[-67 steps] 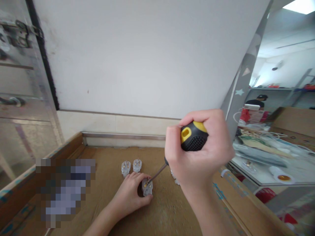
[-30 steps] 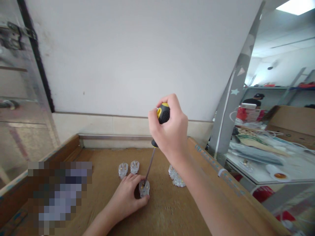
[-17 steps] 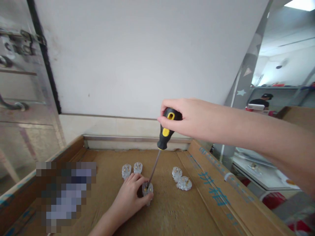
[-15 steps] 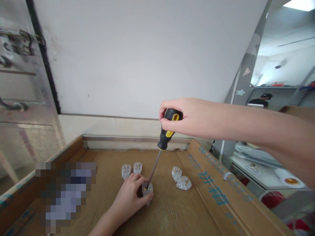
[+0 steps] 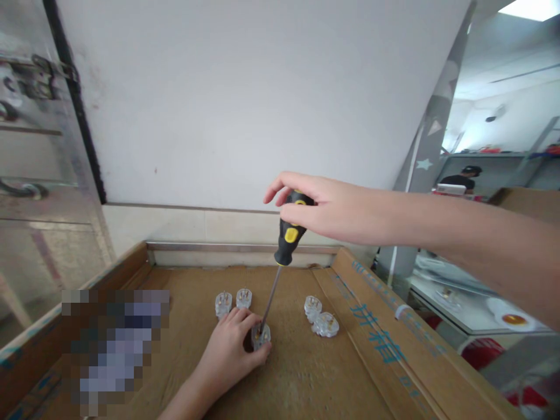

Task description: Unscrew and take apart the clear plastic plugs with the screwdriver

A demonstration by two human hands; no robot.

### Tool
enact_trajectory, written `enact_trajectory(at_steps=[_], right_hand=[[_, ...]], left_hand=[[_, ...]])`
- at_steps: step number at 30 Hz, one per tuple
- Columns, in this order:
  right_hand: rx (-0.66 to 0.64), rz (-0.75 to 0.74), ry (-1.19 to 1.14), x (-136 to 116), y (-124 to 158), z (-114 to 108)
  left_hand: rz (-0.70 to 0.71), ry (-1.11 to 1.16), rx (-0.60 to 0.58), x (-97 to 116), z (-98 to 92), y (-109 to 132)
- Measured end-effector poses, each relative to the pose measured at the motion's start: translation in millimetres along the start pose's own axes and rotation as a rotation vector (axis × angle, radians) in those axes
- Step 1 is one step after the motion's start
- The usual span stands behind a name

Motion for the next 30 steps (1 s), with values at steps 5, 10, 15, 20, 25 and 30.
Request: enact_trajectory(at_steps=[5,10,15,20,25,30], right_hand=[[0.063,0.002,0.142,-11,2,-2],[-0.015,-0.055,0.157,-13,-2,0],[0.065,0.047,0.347,-10,2,-6],[-0.083,0.008,0.133,-13,2,-2],[0.038,-0.002,0.325,-13,0,-6],[-0.107,-0.024,0.272,-13,-1,-3]], left_hand=[[0.056,-0.031,0.040,4,-2.5,1],[0.076,-0.006,0.060,3,-3.3,0],[0.085,0.033,0.045,0,-1.9,-1],[0.079,0.057,0.019,0,-0.8,-1],[0.073,0.071,0.021,-1,-0.7,0],[0.071,0.085,0.018,-2,0.2,-1]])
Point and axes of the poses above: each hand's wrist, its own y-axis away from the middle knuckle, its own z-axis out of the palm, x = y × z, the point moved 3 cm from there along -y, towards the middle knuckle, and after that the axes turned 10 degrees about -x, right-handed, at the moved point
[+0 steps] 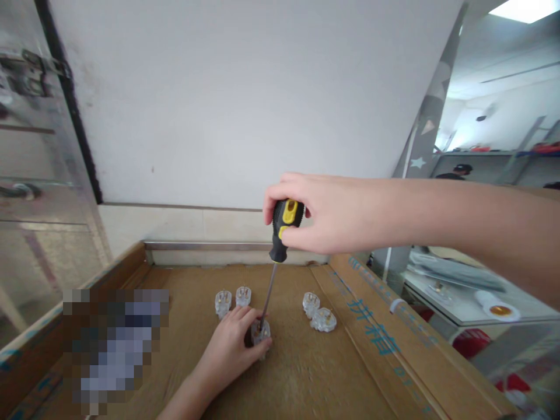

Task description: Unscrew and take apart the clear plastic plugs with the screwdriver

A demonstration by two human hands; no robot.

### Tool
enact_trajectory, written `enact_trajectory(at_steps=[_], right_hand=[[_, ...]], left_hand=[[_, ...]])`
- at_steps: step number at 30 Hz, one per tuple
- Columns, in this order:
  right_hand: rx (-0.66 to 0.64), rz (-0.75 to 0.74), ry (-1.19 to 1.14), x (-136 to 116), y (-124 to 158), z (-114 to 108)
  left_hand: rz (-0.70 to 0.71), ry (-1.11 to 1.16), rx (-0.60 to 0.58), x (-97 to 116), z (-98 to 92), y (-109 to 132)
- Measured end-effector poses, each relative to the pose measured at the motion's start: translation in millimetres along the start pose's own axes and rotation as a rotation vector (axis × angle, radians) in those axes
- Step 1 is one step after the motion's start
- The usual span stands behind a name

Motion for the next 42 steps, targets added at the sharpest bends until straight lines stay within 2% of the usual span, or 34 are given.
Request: enact_trajectory(at_steps=[4,6,9,12,14,18,23,28,31,34,36,39,42], right_hand=[[0.101,-0.049,0.032,-5,1,-2],[0.074,-0.078,0.001,-6,1,-2],[-0.008,-0.032,-0.008,-7,3,0],[0.067,0.023,0.078,-7,6,0],[0.110,0.007,0.094,-8,8,1],[0.002,-0.023,-0.005,-7,8,5],[0.119,-0.065,0.031,-7,6,3],[0.030,-0.028,-0.056,-7,11,5],[0.082,0.025,0.011,-6,12,5],[0.141,0.009,0.037,-5,11,5],[0.091,-0.027,0.000,-5,10,6],[0.004,-0.004,-0.060,-4,10,7],[0.081,-0.022,-0.055,-5,10,7]], left_hand=[[0.005,0.004,0.010,-1,0.2,0],[0.006,0.006,0.016,-1,-0.1,0],[0.003,0.007,0.013,-1,-0.1,0],[0.008,0.007,0.014,-1,-0.3,0],[0.011,0.003,0.018,0,-0.9,0],[0.012,-0.020,0.001,2,-2.7,0],[-0.004,-0.018,-0.006,3,-4.2,0],[0.009,-0.002,0.003,4,-3.4,0],[0.009,-0.005,0.003,3,-2.9,0],[0.005,0.004,-0.005,4,-3.1,1],[0.005,0.005,-0.009,4,-3.6,1],[0.002,0.006,-0.020,4,-3.9,1],[-0.002,0.015,-0.022,4,-3.6,1]])
Point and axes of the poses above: each hand's wrist, its own y-axis away from the middle knuckle, its own z-axis out of the palm, x = y × z, the point moved 3 cm from there along -y, towards the middle knuckle, and after that the axes turned 10 degrees about -x, right-handed, at the moved point
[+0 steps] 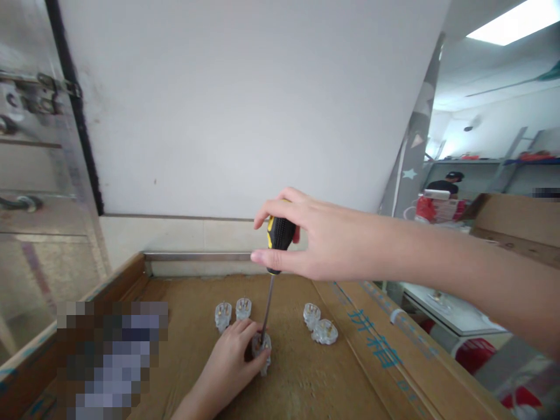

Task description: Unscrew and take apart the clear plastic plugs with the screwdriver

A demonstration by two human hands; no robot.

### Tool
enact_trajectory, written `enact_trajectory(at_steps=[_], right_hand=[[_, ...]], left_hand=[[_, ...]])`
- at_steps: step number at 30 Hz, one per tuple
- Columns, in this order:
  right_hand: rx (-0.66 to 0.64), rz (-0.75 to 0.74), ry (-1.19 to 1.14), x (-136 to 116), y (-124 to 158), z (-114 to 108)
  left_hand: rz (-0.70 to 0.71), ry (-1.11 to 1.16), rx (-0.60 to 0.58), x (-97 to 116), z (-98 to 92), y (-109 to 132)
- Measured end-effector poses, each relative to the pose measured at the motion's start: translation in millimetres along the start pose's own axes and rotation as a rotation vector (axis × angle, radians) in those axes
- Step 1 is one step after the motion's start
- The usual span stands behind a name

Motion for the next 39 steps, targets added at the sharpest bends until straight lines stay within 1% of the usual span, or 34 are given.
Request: enact_trajectory(at_steps=[2,3,6,7,9,10,12,14,16,19,21,24,25,27,29,31,33,34,36,38,39], right_hand=[[0.065,-0.047,0.035,-2,0,0],[0.071,-0.061,0.046,-2,0,0],[-0.006,-0.027,0.042,-1,1,0],[-0.013,-0.007,0.060,0,1,0],[0.046,0.018,0.131,1,1,-2],[0.085,0.006,0.148,0,1,-3],[0.121,-0.034,0.107,0,0,-2],[0.098,-0.046,0.034,0,-2,1],[0.091,0.003,0.054,2,-3,2],[0.124,0.053,0.142,4,-3,0],[0.090,0.024,0.093,4,-2,-1],[-0.012,0.017,0.034,4,-1,1],[-0.006,0.032,0.062,5,-1,2],[0.086,0.046,0.158,4,-1,2],[0.156,0.011,0.198,3,-1,2],[0.112,-0.022,0.158,3,-1,4],[0.034,0.010,0.122,5,0,4],[0.019,0.042,0.131,6,1,4],[0.046,0.086,0.166,8,2,1],[0.072,0.078,0.155,8,3,0],[0.063,0.064,0.127,8,3,0]], left_hand=[[-0.002,0.001,0.005,0,0.0,0],[-0.001,0.001,0.008,0,-0.1,0],[0.001,-0.003,0.007,1,-0.6,0],[-0.002,-0.005,0.003,1,-0.7,0],[-0.007,-0.011,-0.005,2,-0.7,0],[-0.010,-0.016,-0.005,2,-0.7,-1],[-0.011,-0.024,0.000,2,-0.8,-1],[-0.017,-0.026,-0.002,2,-0.8,-1],[-0.025,-0.025,-0.010,2,-0.8,-1],[-0.033,-0.029,-0.015,2,-1.3,-1],[-0.042,-0.034,-0.016,3,-1.7,-2],[-0.052,-0.039,-0.021,2,-1.9,-2],[-0.050,-0.039,-0.020,2,-1.9,-2],[-0.039,-0.043,-0.017,2,-1.6,-2],[-0.031,-0.049,-0.016,2,-1.1,-1],[-0.031,-0.050,-0.016,1,-0.5,0],[-0.035,-0.040,-0.013,0,-0.1,1],[-0.037,-0.031,-0.012,-1,0.0,1],[-0.046,-0.014,-0.008,-2,0.2,2],[-0.056,-0.004,-0.003,-3,0.1,2],[-0.056,0.001,-0.001,-4,0.2,2]])
Point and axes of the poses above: each hand's wrist, its own y-axis away from the middle knuckle, its own z-axis out of the palm, x = y × z, the point moved 3 cm from there along -y, towards the middle knuckle, and after that the axes turned 10 degrees about -x, right-handed, at the moved point
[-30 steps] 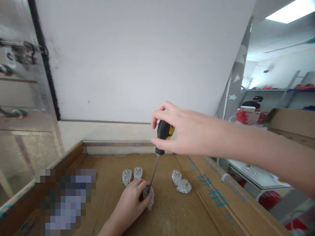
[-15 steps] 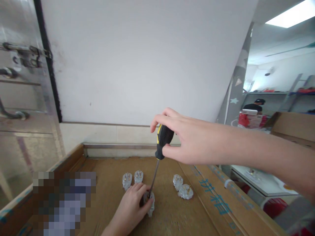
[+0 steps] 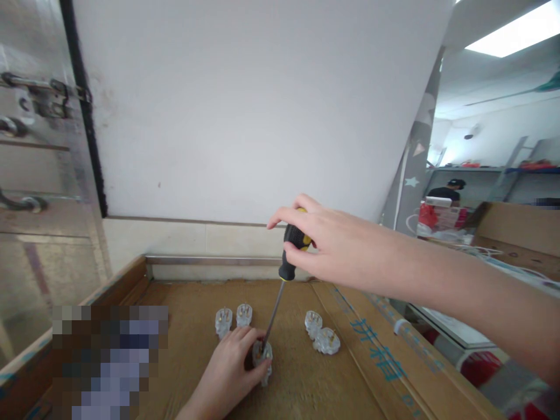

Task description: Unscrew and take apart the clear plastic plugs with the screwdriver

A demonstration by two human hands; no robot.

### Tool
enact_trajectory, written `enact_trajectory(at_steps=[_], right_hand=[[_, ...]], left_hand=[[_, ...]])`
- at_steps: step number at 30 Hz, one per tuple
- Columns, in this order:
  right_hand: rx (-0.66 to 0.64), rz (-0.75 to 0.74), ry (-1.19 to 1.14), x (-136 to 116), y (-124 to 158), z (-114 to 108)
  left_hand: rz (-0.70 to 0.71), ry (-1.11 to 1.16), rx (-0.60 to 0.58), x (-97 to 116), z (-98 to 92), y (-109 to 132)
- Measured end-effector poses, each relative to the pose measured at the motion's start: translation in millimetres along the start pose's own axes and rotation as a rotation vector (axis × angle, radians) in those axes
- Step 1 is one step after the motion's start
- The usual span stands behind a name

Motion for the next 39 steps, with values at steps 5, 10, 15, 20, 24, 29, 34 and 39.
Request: enact_trajectory(at_steps=[5,10,15,20,24,29,34,39], right_hand=[[-0.067,0.011,-0.006,0.4,1.2,2.9],[0.053,-0.058,-0.031,-3.8,2.1,4.9],[0.071,-0.012,0.059,-3.4,3.1,5.5],[0.010,-0.063,-0.057,-4.2,5.6,3.3],[0.045,-0.014,0.020,-6.1,4.6,4.9],[0.041,-0.074,-0.011,-8.6,3.7,3.2],[0.024,-0.020,-0.006,-7.4,4.7,0.5],[0.040,-0.050,-0.077,-9.1,3.0,4.5]], left_hand=[[0.017,0.010,0.007,-0.8,1.3,-1.1],[0.020,0.014,0.021,-3.3,3.3,-1.5],[0.028,0.025,0.029,-4.3,3.6,-1.2],[0.030,0.027,0.028,-2.3,2.0,-1.2],[0.038,0.020,0.040,-0.5,0.3,-0.7],[0.035,0.022,0.047,-1.1,0.7,-0.2],[0.048,0.019,0.048,-1.8,1.8,-1.0],[0.041,0.022,0.032,-2.9,2.2,-1.6]])
Point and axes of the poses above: each hand's wrist, its own y-axis away from the middle knuckle, its own z-axis out of the palm, x = y × z, the point moved 3 cm from there along -y, towards the middle knuckle, and after that the axes turned 10 degrees about -x, right-handed, at the moved point
